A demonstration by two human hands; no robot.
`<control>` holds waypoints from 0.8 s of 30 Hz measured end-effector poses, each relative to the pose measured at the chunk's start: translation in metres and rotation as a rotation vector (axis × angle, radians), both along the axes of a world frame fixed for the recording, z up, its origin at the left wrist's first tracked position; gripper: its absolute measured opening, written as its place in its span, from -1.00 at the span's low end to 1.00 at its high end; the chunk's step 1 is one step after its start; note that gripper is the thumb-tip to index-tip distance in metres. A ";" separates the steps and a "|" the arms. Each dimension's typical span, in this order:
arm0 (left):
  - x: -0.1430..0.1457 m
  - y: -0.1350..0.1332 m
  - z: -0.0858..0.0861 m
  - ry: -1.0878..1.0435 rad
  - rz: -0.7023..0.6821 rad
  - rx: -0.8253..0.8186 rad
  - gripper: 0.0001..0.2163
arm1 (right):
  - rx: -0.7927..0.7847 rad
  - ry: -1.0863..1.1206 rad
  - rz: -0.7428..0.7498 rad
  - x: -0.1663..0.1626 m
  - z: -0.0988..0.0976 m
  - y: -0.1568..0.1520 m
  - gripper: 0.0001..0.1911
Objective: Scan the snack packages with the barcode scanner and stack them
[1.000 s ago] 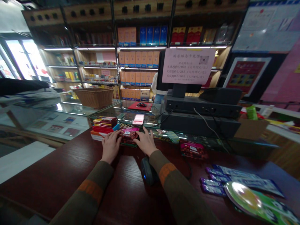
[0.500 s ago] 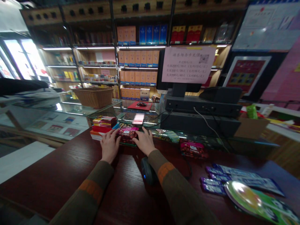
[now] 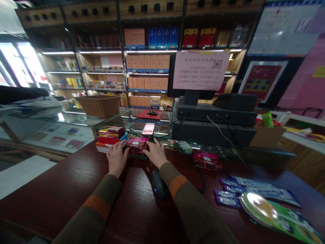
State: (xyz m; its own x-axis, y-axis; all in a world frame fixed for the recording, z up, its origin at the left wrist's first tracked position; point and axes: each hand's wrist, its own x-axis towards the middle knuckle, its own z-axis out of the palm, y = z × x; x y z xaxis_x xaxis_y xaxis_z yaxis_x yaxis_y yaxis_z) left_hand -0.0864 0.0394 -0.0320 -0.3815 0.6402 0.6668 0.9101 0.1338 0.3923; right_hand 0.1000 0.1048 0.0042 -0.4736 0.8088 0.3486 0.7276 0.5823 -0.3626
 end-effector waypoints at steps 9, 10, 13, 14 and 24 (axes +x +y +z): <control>0.006 -0.002 0.004 0.059 -0.046 0.055 -0.60 | -0.017 0.006 -0.012 0.017 0.003 -0.006 -0.48; 0.007 -0.002 0.005 0.067 -0.063 0.064 -0.61 | -0.013 0.009 -0.014 0.020 0.002 -0.006 -0.49; 0.010 -0.004 0.006 0.096 -0.128 0.100 -0.64 | 0.000 0.015 -0.030 0.030 -0.001 -0.007 -0.51; 0.011 -0.004 0.006 0.106 -0.151 0.114 -0.65 | 0.006 0.017 -0.037 0.033 -0.003 -0.007 -0.51; 0.021 -0.001 0.001 0.201 -0.374 0.182 -0.70 | 0.007 0.028 -0.093 0.080 -0.010 -0.015 -0.54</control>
State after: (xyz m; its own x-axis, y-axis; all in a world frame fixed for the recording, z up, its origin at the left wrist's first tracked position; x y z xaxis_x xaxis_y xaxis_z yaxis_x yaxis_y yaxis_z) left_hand -0.0655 0.0380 -0.0314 0.0019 0.5750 0.8181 0.9432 -0.2729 0.1897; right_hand 0.1804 0.0901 -0.0054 -0.3863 0.8465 0.3664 0.7686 0.5150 -0.3795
